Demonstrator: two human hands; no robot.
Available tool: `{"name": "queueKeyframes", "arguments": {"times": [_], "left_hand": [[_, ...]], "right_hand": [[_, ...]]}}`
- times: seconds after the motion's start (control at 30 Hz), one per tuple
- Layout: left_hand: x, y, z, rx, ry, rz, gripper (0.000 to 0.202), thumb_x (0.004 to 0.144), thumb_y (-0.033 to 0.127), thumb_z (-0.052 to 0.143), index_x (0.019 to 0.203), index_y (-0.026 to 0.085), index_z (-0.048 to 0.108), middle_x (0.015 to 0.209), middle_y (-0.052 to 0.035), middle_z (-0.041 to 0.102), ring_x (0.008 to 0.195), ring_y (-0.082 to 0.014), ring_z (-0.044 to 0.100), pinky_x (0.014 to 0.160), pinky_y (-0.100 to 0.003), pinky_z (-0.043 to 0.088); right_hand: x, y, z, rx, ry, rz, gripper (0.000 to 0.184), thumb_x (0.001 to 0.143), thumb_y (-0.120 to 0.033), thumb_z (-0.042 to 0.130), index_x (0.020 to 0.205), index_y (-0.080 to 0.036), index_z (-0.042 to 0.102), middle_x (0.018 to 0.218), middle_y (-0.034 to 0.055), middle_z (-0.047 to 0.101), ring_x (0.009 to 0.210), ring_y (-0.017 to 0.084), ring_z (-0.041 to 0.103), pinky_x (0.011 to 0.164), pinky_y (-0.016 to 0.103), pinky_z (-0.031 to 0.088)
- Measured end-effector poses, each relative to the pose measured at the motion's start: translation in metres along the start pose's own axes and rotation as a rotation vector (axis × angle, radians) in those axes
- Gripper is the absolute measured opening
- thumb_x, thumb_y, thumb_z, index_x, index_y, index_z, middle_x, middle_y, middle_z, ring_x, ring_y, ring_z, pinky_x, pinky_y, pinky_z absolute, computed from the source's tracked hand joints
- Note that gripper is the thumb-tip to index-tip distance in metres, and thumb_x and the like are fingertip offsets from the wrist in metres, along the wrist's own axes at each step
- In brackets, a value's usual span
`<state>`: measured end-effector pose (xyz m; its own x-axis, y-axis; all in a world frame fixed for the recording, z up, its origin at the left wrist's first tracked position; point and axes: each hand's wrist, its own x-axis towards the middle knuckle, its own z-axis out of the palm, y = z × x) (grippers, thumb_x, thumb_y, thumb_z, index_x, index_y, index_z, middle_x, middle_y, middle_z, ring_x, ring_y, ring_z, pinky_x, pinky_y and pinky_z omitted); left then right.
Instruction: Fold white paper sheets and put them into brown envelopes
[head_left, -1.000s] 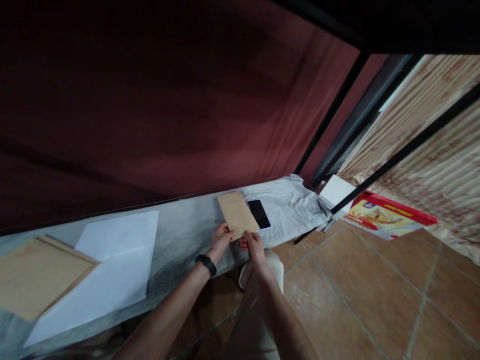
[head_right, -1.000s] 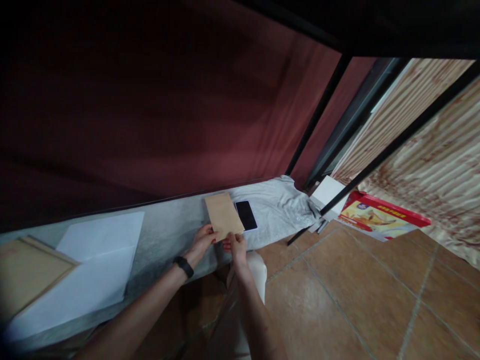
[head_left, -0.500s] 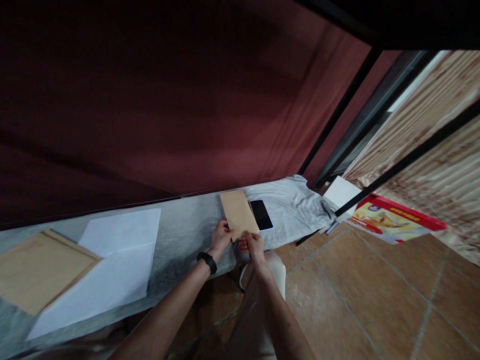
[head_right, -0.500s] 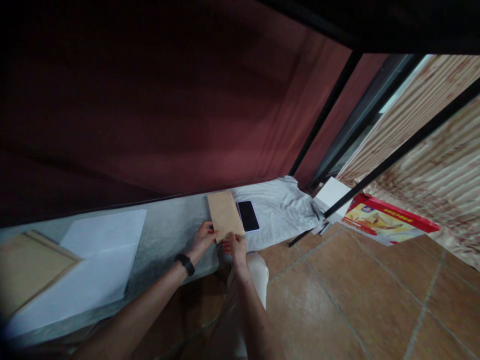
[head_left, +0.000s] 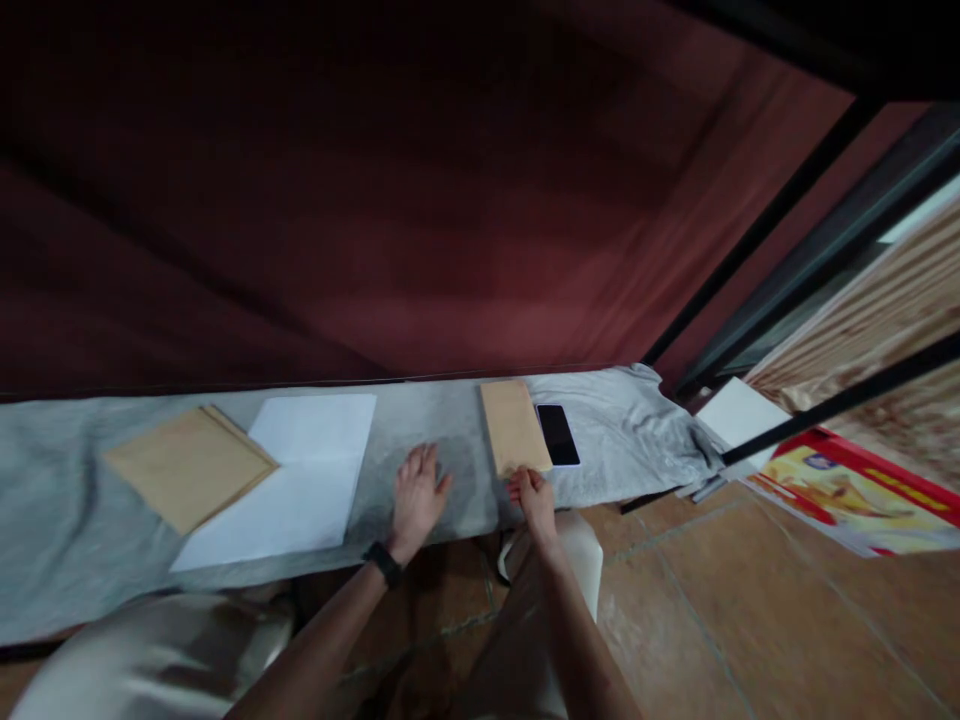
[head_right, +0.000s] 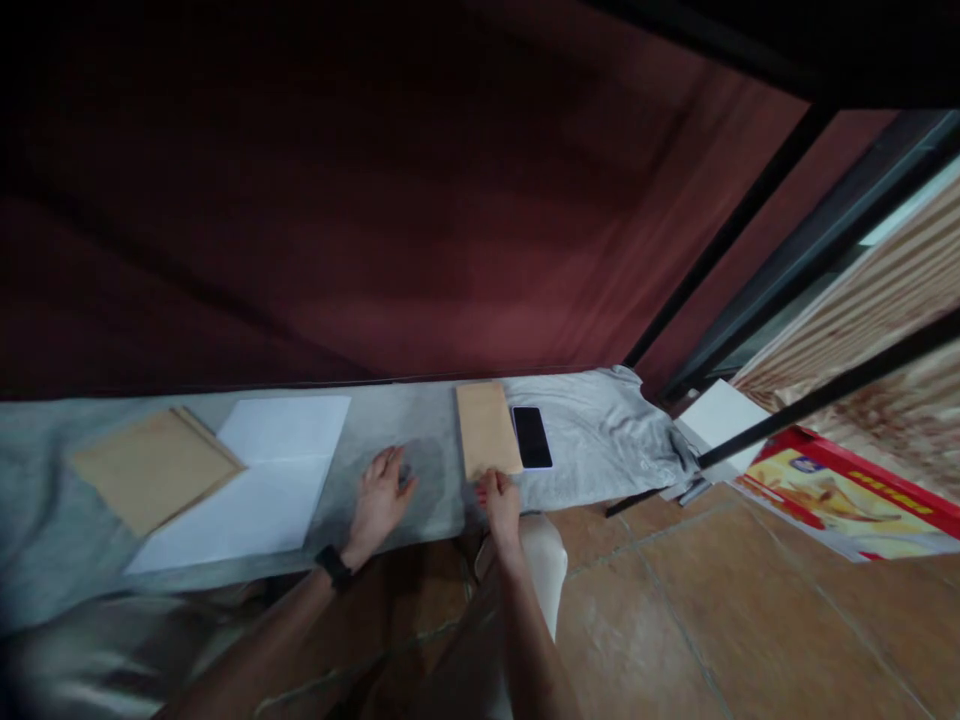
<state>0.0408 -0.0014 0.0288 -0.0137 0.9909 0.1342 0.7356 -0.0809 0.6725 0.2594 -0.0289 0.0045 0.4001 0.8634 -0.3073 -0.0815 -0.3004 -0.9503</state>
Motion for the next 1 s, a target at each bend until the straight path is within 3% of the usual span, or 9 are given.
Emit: {"name": "queueKeyframes", "arguments": {"times": [0.13,0.2,0.27,0.37,0.5,0.7,0.87,1.0], "left_hand": [[-0.04,-0.066,-0.05,0.48,0.262,-0.099,0.068,0.096,0.039,0.05,0.15,-0.002,0.038,0.158,-0.0326,0.032,0.15,-0.045,0.024,0.118,-0.064,0.021],[-0.054,-0.09,-0.066,0.593,0.29,-0.181,0.073,0.097,0.045,0.046,0.15,-0.004,0.036,0.157,-0.0339,0.034,0.15,-0.0456,0.025,0.117,-0.064,0.022],[-0.061,-0.102,-0.076,0.656,0.247,-0.224,0.072,0.098,0.048,0.045,0.148,-0.004,0.04,0.154,-0.0327,0.04,0.147,-0.0435,0.032,0.117,-0.059,0.027],[-0.062,-0.098,-0.087,0.735,0.141,-0.247,0.063,0.099,0.044,0.043,0.141,-0.001,0.05,0.149,-0.0292,0.048,0.141,-0.0403,0.042,0.114,-0.053,0.034],[-0.058,-0.081,-0.101,0.767,0.033,-0.234,0.049,0.099,0.036,0.041,0.133,0.005,0.058,0.139,-0.0243,0.058,0.13,-0.0373,0.053,0.104,-0.049,0.044],[-0.064,-0.076,-0.123,0.698,-0.074,-0.212,0.044,0.092,0.014,0.043,0.136,0.013,0.052,0.121,-0.0134,0.068,0.112,-0.0243,0.064,0.09,-0.033,0.051],[-0.069,-0.066,-0.129,0.755,-0.067,-0.18,0.037,0.093,0.011,0.04,0.128,0.015,0.052,0.111,-0.0129,0.067,0.103,-0.0251,0.066,0.073,-0.032,0.053],[-0.068,-0.048,-0.124,0.716,-0.017,-0.105,0.036,0.094,0.014,0.041,0.128,0.016,0.052,0.108,-0.0116,0.067,0.104,-0.0249,0.065,0.072,-0.031,0.053]], "right_hand": [[-0.009,0.003,0.001,-0.328,-0.006,-0.249,0.048,0.091,-0.062,0.047,0.076,-0.021,0.066,0.067,0.0048,0.071,0.061,0.019,0.063,0.056,0.027,0.046],[-0.012,0.003,0.004,-0.487,0.006,-0.324,0.048,0.095,-0.057,0.042,0.08,-0.02,0.068,0.072,0.006,0.072,0.065,0.021,0.065,0.059,0.028,0.044],[-0.015,0.003,0.007,-0.639,0.018,-0.367,0.047,0.098,-0.052,0.037,0.086,-0.02,0.07,0.077,0.0071,0.074,0.069,0.021,0.066,0.062,0.028,0.042],[-0.019,0.005,0.011,-0.787,0.032,-0.414,0.044,0.099,-0.044,0.035,0.095,-0.019,0.071,0.085,0.0092,0.075,0.072,0.022,0.068,0.065,0.028,0.041],[-0.021,0.01,0.011,-0.818,0.028,-0.52,0.041,0.099,-0.039,0.035,0.096,-0.018,0.07,0.094,0.0115,0.075,0.081,0.022,0.069,0.069,0.028,0.043],[-0.021,0.017,0.008,-0.836,0.008,-0.599,0.038,0.099,-0.036,0.035,0.096,-0.018,0.069,0.094,0.0108,0.074,0.083,0.022,0.068,0.071,0.029,0.044],[-0.023,0.019,0.009,-0.85,0.005,-0.614,0.036,0.098,-0.034,0.036,0.1,-0.018,0.068,0.101,0.0121,0.073,0.087,0.023,0.068,0.074,0.031,0.046],[-0.028,0.018,0.012,-0.774,-0.032,-0.606,0.036,0.098,-0.038,0.038,0.101,-0.019,0.068,0.105,0.0134,0.073,0.093,0.025,0.069,0.081,0.035,0.049]]}}
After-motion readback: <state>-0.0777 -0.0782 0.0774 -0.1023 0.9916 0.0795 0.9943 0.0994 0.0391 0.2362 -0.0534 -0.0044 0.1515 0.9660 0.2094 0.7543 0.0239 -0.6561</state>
